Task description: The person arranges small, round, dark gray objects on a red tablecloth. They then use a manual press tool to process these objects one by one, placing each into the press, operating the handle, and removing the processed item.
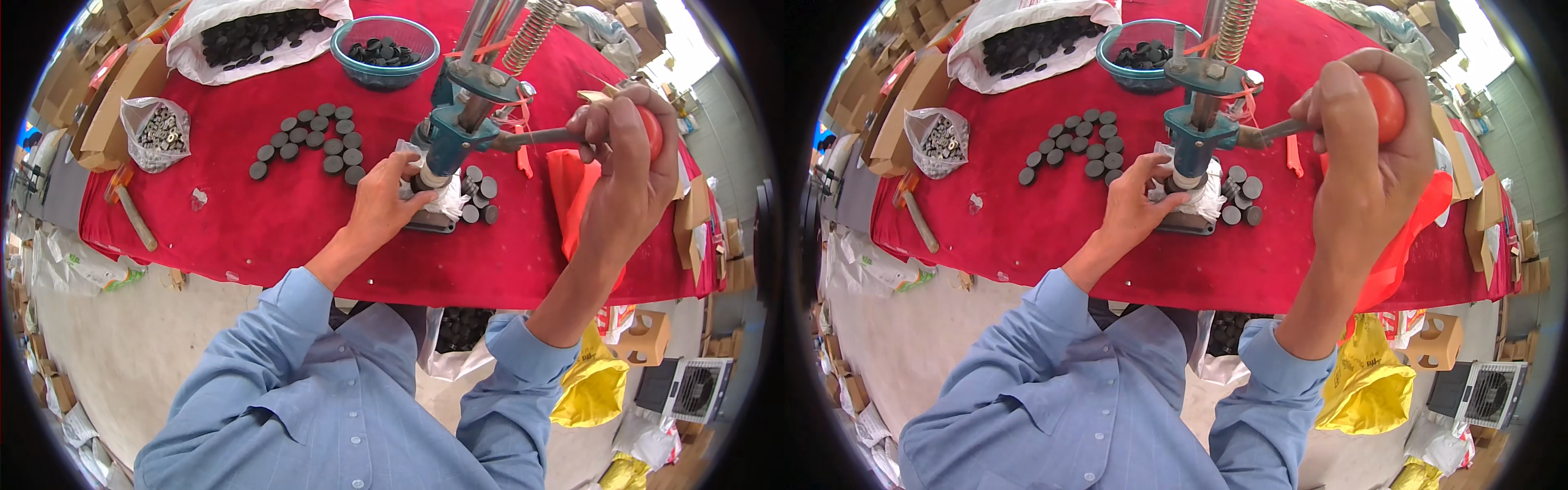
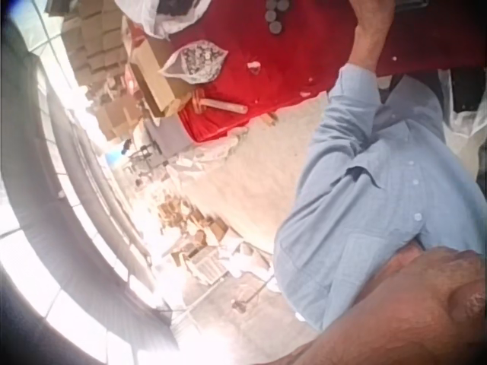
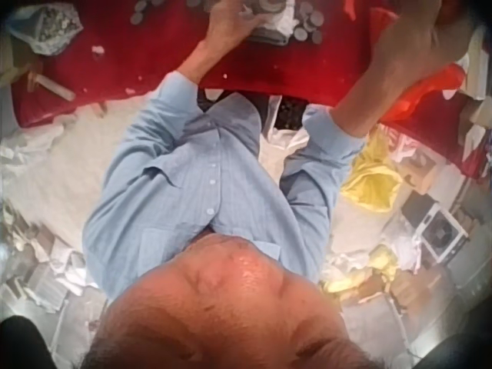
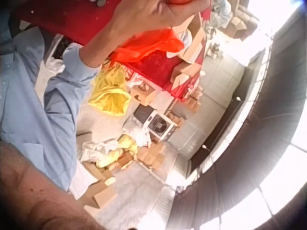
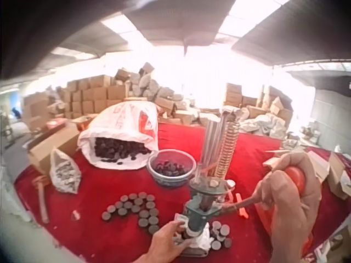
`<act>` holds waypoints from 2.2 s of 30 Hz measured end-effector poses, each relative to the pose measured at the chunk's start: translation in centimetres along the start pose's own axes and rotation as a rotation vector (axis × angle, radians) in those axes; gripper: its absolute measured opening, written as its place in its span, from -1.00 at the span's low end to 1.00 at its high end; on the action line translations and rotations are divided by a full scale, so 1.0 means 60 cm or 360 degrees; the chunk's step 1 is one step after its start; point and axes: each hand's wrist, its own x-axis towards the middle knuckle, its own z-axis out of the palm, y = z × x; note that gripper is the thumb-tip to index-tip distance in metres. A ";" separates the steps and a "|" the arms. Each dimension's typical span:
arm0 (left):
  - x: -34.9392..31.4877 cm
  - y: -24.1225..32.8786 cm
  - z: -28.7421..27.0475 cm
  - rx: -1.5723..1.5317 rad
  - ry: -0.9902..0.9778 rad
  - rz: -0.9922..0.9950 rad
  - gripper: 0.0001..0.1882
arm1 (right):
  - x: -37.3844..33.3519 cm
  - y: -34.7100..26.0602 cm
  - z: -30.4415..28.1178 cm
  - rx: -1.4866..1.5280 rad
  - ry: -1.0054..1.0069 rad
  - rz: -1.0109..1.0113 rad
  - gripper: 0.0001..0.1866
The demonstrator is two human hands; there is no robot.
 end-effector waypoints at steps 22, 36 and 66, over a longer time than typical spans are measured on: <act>-0.038 -0.074 -0.103 0.0939 -0.0320 0.0285 -0.57 | -0.293 0.080 -0.048 -0.0059 0.0036 -0.0322 -0.65; -0.025 -0.029 -0.088 0.0172 -0.0206 -0.0006 -0.45 | -0.052 0.012 -0.012 0.0018 0.0020 -0.0156 -0.74; -0.009 -0.029 -0.014 -0.0078 -0.0146 0.0035 -0.26 | -0.240 0.059 -0.053 -0.0098 -0.0122 -0.0386 -0.65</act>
